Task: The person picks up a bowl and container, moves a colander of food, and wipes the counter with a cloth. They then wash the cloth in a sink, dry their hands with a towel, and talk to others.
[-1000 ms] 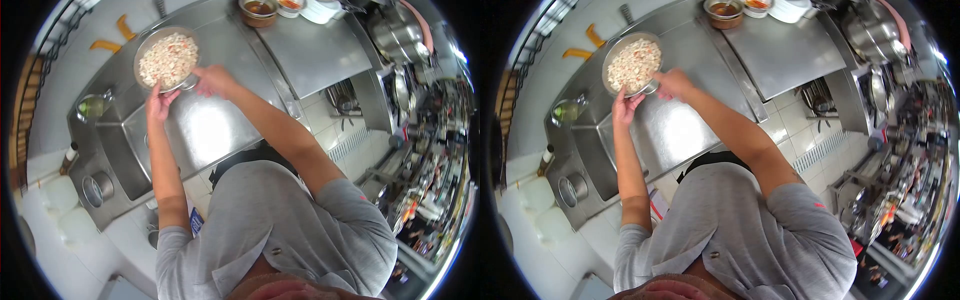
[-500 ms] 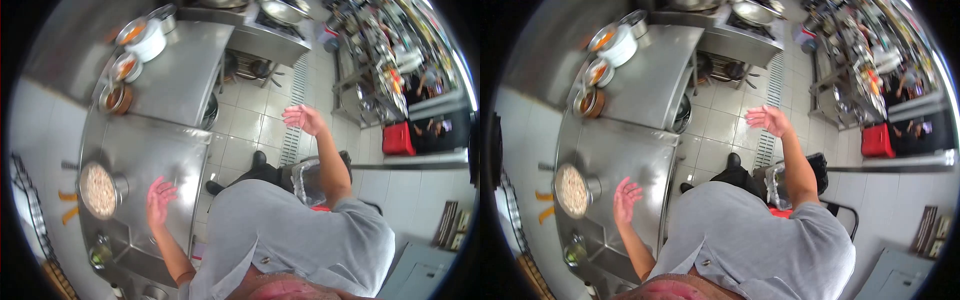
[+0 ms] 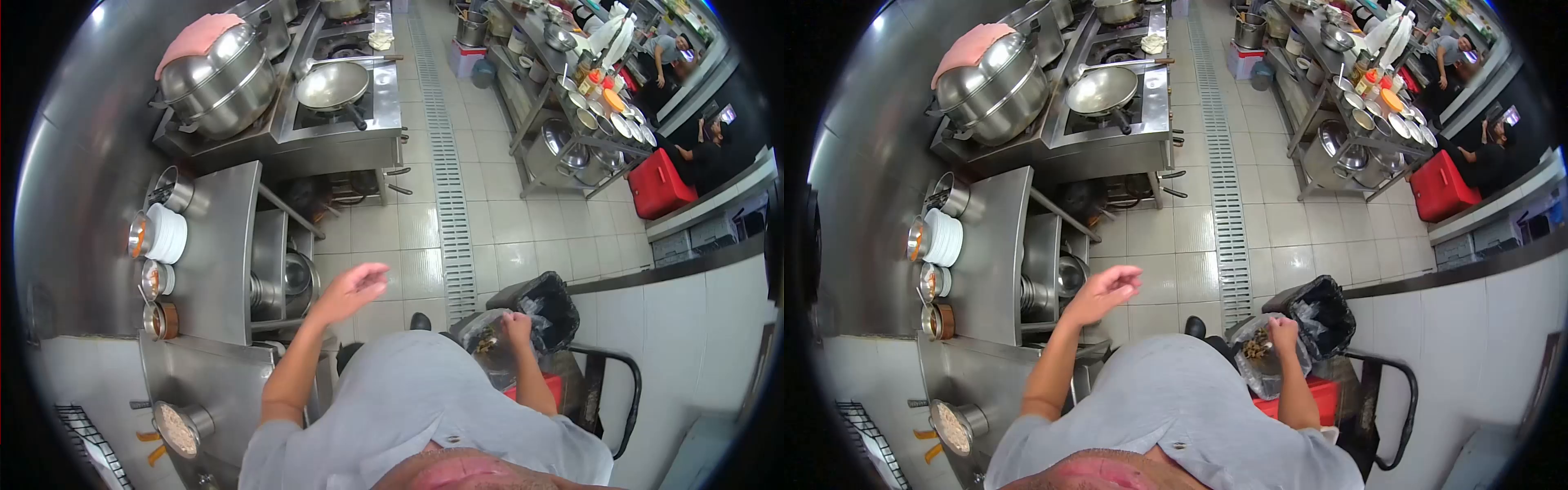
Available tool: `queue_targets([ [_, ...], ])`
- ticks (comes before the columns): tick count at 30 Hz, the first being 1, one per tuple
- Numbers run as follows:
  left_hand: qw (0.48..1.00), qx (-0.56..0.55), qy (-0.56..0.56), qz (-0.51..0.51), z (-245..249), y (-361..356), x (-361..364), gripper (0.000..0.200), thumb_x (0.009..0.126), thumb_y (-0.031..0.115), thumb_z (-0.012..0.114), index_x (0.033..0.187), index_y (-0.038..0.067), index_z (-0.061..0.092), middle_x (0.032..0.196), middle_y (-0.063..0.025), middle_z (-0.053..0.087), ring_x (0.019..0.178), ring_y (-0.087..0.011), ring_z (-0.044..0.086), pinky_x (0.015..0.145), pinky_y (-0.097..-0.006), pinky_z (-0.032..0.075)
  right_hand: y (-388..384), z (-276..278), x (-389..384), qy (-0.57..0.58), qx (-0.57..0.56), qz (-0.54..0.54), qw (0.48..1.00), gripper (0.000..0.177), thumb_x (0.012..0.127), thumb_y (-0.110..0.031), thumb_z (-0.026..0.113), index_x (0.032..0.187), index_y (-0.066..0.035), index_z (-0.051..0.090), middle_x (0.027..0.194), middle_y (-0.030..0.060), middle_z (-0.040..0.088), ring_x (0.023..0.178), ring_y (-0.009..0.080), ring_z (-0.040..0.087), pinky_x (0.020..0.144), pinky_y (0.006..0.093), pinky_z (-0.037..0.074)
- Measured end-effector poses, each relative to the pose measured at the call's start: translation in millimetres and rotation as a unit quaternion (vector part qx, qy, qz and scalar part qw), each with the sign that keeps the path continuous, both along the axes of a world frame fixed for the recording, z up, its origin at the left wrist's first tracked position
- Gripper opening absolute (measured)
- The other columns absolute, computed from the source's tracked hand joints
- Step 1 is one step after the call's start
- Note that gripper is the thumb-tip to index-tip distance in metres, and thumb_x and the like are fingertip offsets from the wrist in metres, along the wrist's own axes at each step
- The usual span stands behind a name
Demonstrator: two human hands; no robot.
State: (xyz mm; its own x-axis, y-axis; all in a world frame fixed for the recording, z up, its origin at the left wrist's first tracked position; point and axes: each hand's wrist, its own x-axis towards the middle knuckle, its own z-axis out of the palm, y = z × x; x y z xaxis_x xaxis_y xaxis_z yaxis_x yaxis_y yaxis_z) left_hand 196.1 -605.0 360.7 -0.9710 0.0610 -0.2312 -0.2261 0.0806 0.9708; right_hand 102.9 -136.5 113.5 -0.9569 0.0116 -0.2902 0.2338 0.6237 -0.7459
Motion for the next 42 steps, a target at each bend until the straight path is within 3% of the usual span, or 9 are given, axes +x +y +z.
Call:
queue_targets([
  [4, 0.993, -0.033, 0.051, -0.100, 0.7, 39.5, -97.8, 0.044, 0.098, 0.025, 0.064, 0.135, 0.003, 0.056, 0.117, -0.0082, 0.064, 0.103, -0.0157, 0.064, 0.089, -0.0304, 0.053, 36.2, 18.3, -57.6, 0.037, 0.026, -0.056, 0.997, 0.018, 0.076, -0.007, 0.077, 0.066, -0.002, 0.063, 0.060, 0.0049, 0.064, 0.054, 0.0108, 0.057, 0.054, 0.0278, 0.047],
  [5, 0.989, -0.041, 0.062, -0.129, -0.5, 44.8, -119.5, 0.043, 0.098, 0.025, 0.064, 0.135, 0.003, 0.056, 0.116, -0.0080, 0.064, 0.102, -0.0156, 0.064, 0.089, -0.0305, 0.053, 46.1, 11.9, -71.7, 0.015, -0.048, -0.063, 0.997, 0.019, 0.074, -0.006, 0.078, 0.088, 0.002, 0.068, 0.080, 0.0083, 0.071, 0.068, 0.0118, 0.063, 0.061, 0.0269, 0.049],
  [7, 0.983, -0.068, 0.070, -0.156, 4.3, 53.9, -153.1, 0.043, 0.097, 0.027, 0.065, 0.133, 0.004, 0.058, 0.115, -0.0083, 0.065, 0.102, -0.0158, 0.063, 0.088, -0.0307, 0.053, 36.0, 32.6, -96.6, 0.047, -0.064, -0.034, 0.996, 0.045, 0.075, -0.009, 0.080, 0.115, 0.005, 0.065, 0.101, 0.0127, 0.072, 0.083, 0.0134, 0.064, 0.070, 0.0265, 0.050],
  [10, 0.977, -0.092, 0.074, -0.179, 3.9, 52.3, -208.4, 0.043, 0.096, 0.029, 0.066, 0.131, 0.004, 0.060, 0.113, -0.0093, 0.065, 0.101, -0.0166, 0.063, 0.088, -0.0309, 0.053, 9.1, 57.4, -148.9, -0.032, -0.117, -0.068, 0.990, 0.062, 0.078, -0.013, 0.081, 0.132, 0.006, 0.057, 0.116, 0.0158, 0.068, 0.092, 0.0158, 0.064, 0.074, 0.0272, 0.050],
  [14, 0.974, -0.104, 0.088, -0.180, -2.7, 40.9, -280.8, 0.045, 0.095, 0.031, 0.068, 0.129, 0.003, 0.062, 0.113, -0.0108, 0.065, 0.098, -0.0177, 0.065, 0.085, -0.0307, 0.054, -28.9, 77.9, -238.2, -0.034, -0.128, -0.035, 0.991, 0.065, 0.082, -0.024, 0.080, 0.134, 0.006, 0.055, 0.126, 0.0203, 0.064, 0.108, 0.0263, 0.066, 0.089, 0.0362, 0.054],
  [24, 0.970, -0.066, 0.124, -0.197, 25.0, 40.6, -509.0, 0.058, 0.093, 0.035, 0.070, 0.139, 0.006, 0.053, 0.109, -0.0143, 0.066, 0.096, -0.0222, 0.067, 0.082, -0.0350, 0.055, -61.0, 132.4, -431.4, 0.060, -0.078, -0.035, 0.995, 0.062, 0.084, -0.026, 0.078, 0.131, 0.007, 0.056, 0.124, 0.0205, 0.066, 0.100, 0.0251, 0.069, 0.086, 0.0364, 0.055],
  [32, 0.967, -0.072, 0.092, -0.224, 35.9, 76.5, -660.4, 0.076, 0.094, 0.028, 0.070, 0.157, 0.012, 0.031, 0.107, -0.0107, 0.066, 0.090, -0.0140, 0.064, 0.084, -0.0300, 0.054, -13.8, 102.5, -535.3, -0.020, -0.093, -0.050, 0.994, 0.059, 0.084, -0.024, 0.079, 0.130, 0.007, 0.057, 0.120, 0.0199, 0.067, 0.093, 0.0201, 0.069, 0.083, 0.0329, 0.056],
  [38, 0.976, -0.094, 0.093, -0.175, 32.1, 121.2, -767.2, 0.075, 0.095, 0.031, 0.069, 0.156, 0.011, 0.031, 0.112, -0.0125, 0.065, 0.091, -0.0170, 0.065, 0.084, -0.0317, 0.055, 54.5, 105.0, -692.8, 0.028, -0.106, -0.047, 0.993, 0.053, 0.087, -0.020, 0.076, 0.129, 0.007, 0.058, 0.119, 0.0193, 0.068, 0.099, 0.0205, 0.067, 0.087, 0.0325, 0.054],
  [42, 0.976, -0.115, 0.121, -0.138, 48.0, 139.3, -818.5, 0.058, 0.095, 0.036, 0.067, 0.141, 0.008, 0.048, 0.117, -0.0146, 0.063, 0.103, -0.0246, 0.065, 0.087, -0.0373, 0.054, 88.8, 144.4, -805.9, 0.104, -0.117, -0.052, 0.986, 0.040, 0.093, -0.016, 0.069, 0.126, 0.004, 0.060, 0.110, 0.0125, 0.070, 0.092, 0.0160, 0.066, 0.083, 0.0300, 0.053],
])
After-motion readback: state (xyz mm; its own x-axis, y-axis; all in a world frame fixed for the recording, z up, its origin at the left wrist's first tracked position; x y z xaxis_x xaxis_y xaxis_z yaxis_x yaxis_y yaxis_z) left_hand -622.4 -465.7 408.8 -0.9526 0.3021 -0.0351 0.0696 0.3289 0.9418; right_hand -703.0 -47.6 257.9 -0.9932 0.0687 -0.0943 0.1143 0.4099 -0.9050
